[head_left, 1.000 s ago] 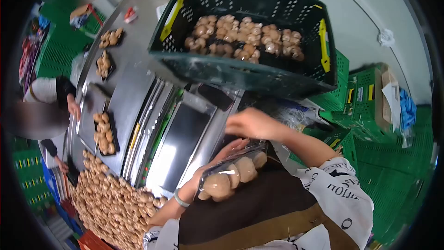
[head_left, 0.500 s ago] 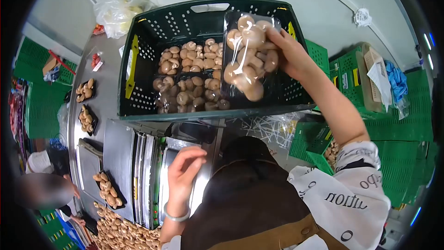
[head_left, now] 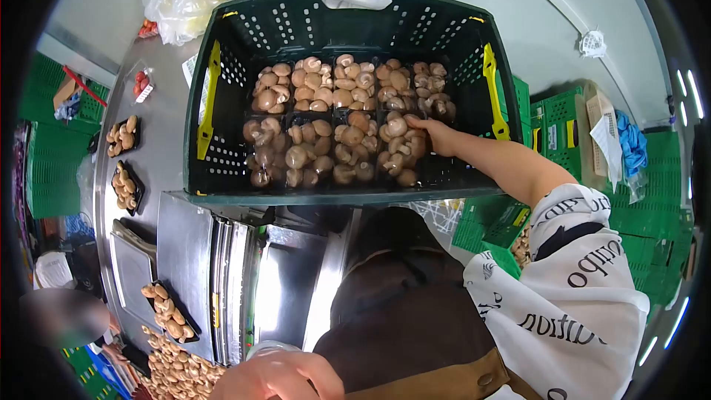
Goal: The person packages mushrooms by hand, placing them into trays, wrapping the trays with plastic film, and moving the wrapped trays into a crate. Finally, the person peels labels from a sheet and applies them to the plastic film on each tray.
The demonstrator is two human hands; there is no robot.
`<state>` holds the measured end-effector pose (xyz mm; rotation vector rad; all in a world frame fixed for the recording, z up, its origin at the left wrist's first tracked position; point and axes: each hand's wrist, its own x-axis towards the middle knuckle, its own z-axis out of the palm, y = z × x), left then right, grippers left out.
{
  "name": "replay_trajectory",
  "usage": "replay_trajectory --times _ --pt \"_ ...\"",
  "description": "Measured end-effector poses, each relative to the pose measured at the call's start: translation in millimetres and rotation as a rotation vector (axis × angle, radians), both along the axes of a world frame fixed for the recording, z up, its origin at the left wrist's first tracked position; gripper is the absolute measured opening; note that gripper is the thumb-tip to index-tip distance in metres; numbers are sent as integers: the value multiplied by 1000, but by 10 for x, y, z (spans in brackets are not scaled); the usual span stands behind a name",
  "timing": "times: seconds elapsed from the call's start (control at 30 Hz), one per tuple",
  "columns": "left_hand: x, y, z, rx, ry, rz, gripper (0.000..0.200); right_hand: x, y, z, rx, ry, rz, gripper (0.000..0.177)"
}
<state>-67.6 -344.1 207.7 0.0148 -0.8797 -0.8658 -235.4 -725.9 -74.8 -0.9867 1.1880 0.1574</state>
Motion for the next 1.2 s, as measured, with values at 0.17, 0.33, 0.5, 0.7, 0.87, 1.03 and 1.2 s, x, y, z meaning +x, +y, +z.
replay_trajectory --times 0.17,0.33,0.5,0.7,0.87,1.03,1.2 --pt "-13 130 37 -108 -40 3 29 -35 -164 -3 -160 399 385 99" --pt "48 771 -34 -112 -189 84 18 231 -213 457 -629 594 705 80" --pt "113 1686 -278 191 -210 745 26 221 36 19 -718 -125 1391 26" --pt "699 2968 -1215 1678 -452 1967 36 389 294 411 -824 -125 1712 21" --pt "1195 3551 -2016 2053 -699 1946 50 1355 915 1455 -1314 -1 1354 19" --pt "1276 3355 -2190 1910 -638 1926 42 2026 2498 2171 -1260 -665 702 11" --pt "1195 3160 -2091 1773 -943 1653 43 2536 3839 1549 -1229 -1081 1430 40"
